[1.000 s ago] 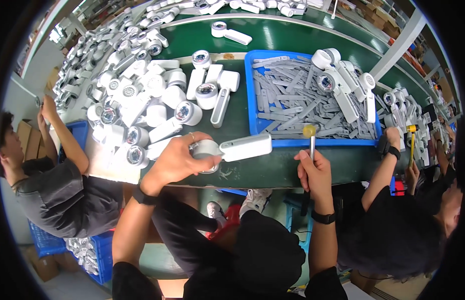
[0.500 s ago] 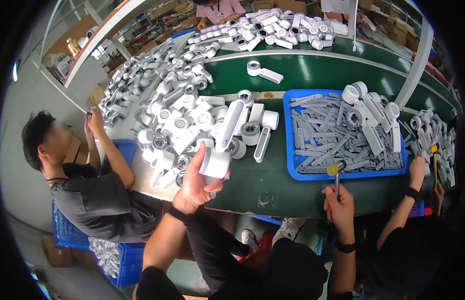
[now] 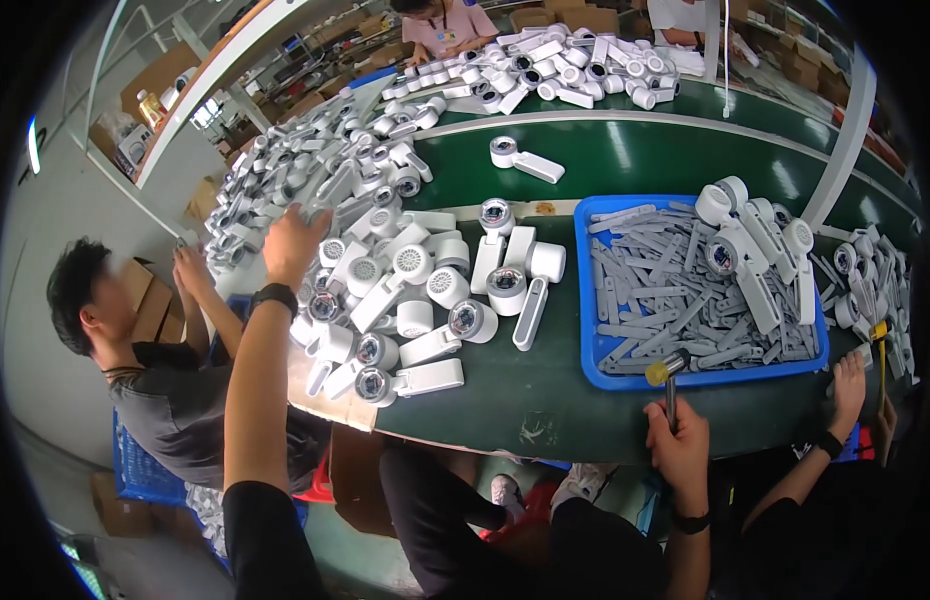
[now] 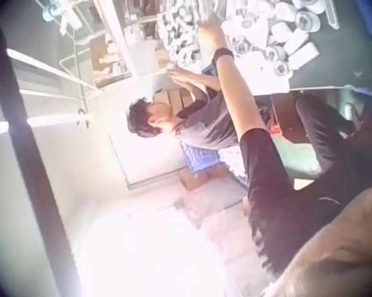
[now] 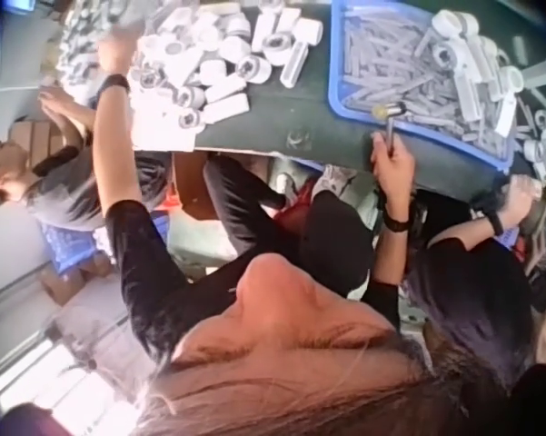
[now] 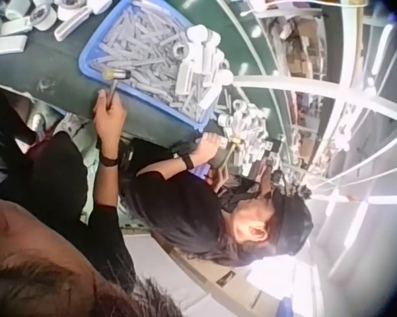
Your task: The person assembles a handheld fan by fitting a grey plastic strip into a white housing and tapping it with a mallet. They then attach a fan component to the housing, tap the joint again, and set the completed unit aside.
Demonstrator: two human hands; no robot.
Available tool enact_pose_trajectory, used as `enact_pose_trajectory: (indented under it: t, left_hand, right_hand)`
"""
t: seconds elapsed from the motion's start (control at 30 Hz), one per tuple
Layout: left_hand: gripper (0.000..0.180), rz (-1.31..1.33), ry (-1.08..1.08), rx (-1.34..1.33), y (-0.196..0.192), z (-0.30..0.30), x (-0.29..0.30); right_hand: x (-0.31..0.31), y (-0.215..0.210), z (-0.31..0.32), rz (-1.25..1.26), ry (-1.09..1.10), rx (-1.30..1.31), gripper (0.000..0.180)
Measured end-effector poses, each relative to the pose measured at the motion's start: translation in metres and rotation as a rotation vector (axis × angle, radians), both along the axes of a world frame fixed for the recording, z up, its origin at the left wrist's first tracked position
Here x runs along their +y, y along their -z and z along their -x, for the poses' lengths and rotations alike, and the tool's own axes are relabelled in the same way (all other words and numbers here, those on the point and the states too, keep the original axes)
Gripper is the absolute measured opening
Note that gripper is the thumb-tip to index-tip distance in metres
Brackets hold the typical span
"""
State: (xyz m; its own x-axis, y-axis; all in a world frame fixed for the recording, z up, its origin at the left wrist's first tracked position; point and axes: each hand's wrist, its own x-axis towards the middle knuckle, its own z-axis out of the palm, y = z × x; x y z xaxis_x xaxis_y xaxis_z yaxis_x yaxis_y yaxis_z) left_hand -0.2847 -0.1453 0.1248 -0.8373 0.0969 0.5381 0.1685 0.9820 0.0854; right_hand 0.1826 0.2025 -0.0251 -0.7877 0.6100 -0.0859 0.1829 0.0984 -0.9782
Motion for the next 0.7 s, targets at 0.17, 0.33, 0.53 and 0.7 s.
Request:
enact_pose_trajectory:
  t: [0.17, 0.33, 0.53, 0.7]
  left_hand:
    - [0.065, 0.17, -0.016, -0.082, 0.025, 0.031, 0.021]
    - [0.059, 0.274, 0.025, -0.109, 0.038, 0.034, 0.026]
    - [0.061, 0.269, 0.092, -0.137, 0.005, 0.007, 0.023]
    - [0.057, -0.142, 0.229, -0.175, -0.021, -0.023, 0.038]
  right_hand:
    - [0.0, 0.003, 0.0, 0.136, 0.059, 0.021, 0.016]
    - [-0.001, 0.001, 0.003, 0.064, 0.046, -0.014, 0.016]
    - [0.0, 0.001, 0.0, 0.091, 0.069, 0.012, 0.015]
    - [-0.002, -0.001, 0.005, 0.085, 0.016, 0.042, 0.016]
